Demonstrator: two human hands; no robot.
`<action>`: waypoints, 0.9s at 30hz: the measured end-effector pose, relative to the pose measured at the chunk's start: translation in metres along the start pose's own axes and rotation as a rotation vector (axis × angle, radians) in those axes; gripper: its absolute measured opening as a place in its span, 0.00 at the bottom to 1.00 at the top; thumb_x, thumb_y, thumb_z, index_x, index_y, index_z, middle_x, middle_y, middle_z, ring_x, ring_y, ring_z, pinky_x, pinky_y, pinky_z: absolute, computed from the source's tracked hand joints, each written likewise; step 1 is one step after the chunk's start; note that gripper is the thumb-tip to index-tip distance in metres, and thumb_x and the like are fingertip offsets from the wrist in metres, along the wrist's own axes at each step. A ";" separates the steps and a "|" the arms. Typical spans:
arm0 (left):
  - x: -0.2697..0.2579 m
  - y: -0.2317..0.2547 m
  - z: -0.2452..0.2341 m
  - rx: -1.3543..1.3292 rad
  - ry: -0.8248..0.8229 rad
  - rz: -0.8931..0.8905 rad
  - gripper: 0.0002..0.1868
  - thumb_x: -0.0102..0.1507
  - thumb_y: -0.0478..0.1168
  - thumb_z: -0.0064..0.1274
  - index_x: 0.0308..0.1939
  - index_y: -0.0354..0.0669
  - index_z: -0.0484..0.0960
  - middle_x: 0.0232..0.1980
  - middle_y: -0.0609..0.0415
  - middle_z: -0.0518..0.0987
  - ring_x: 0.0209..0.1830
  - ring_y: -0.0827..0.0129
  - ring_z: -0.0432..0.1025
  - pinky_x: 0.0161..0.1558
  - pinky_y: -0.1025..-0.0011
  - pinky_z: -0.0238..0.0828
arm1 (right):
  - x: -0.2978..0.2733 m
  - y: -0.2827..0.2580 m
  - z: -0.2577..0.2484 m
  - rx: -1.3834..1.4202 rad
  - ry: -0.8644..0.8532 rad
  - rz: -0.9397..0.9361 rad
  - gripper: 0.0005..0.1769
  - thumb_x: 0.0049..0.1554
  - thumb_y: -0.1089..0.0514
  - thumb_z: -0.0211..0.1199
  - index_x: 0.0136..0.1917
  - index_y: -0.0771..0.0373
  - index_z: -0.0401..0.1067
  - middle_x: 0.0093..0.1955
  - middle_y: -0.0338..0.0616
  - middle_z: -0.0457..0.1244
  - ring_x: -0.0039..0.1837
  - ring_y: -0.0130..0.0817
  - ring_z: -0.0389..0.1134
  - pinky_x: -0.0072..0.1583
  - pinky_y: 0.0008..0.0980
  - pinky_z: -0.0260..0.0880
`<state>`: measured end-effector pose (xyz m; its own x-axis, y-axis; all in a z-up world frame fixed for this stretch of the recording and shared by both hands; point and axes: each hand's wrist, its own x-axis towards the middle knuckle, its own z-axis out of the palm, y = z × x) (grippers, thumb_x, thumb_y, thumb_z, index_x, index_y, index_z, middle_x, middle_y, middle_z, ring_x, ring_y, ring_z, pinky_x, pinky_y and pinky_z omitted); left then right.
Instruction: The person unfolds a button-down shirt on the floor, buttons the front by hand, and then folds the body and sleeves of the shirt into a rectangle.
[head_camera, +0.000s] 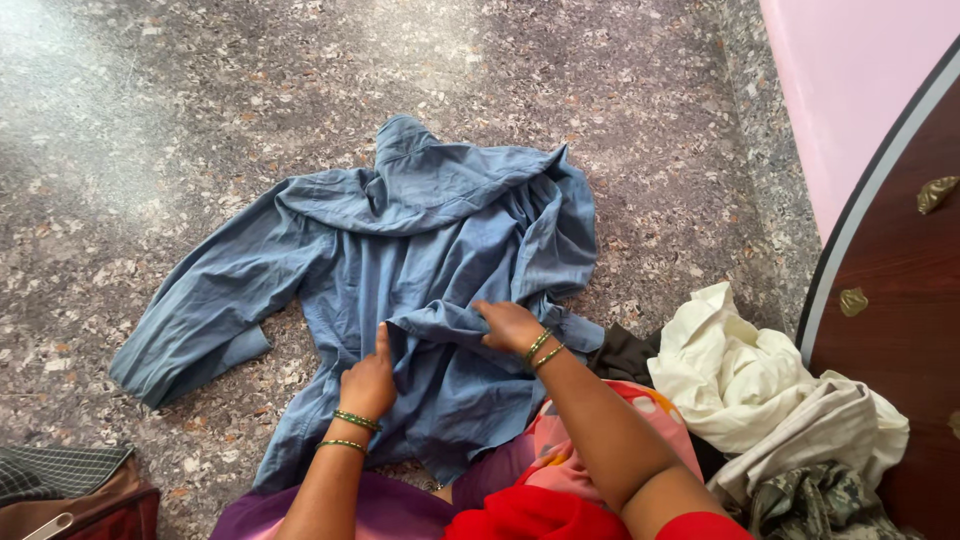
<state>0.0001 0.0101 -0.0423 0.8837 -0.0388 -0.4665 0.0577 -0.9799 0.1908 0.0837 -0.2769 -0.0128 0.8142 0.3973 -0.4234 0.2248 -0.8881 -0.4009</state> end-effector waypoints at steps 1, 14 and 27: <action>0.003 -0.002 0.004 -0.031 0.002 0.022 0.55 0.59 0.37 0.57 0.83 0.47 0.38 0.49 0.40 0.82 0.48 0.45 0.79 0.50 0.48 0.75 | 0.000 0.004 0.005 0.000 -0.001 0.003 0.41 0.49 0.54 0.71 0.74 0.54 0.62 0.61 0.50 0.68 0.65 0.51 0.67 0.65 0.46 0.67; -0.029 -0.011 -0.034 -0.127 -0.258 0.094 0.20 0.57 0.36 0.56 0.53 0.56 0.86 0.53 0.44 0.82 0.58 0.51 0.76 0.61 0.59 0.71 | -0.036 0.044 -0.043 0.054 -0.321 0.006 0.19 0.42 0.68 0.58 0.43 0.55 0.84 0.44 0.47 0.73 0.48 0.42 0.75 0.51 0.38 0.74; -0.029 0.040 0.053 0.145 -0.445 0.481 0.12 0.55 0.35 0.54 0.40 0.38 0.88 0.46 0.37 0.82 0.50 0.46 0.78 0.51 0.56 0.76 | -0.032 0.030 -0.049 0.058 -0.026 0.200 0.33 0.51 0.40 0.69 0.67 0.51 0.72 0.65 0.53 0.66 0.67 0.50 0.67 0.68 0.45 0.66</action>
<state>-0.0476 -0.0385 -0.0671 0.5177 -0.5244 -0.6760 -0.3855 -0.8484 0.3629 0.0906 -0.3278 0.0289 0.8253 0.2204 -0.5199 0.0281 -0.9356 -0.3521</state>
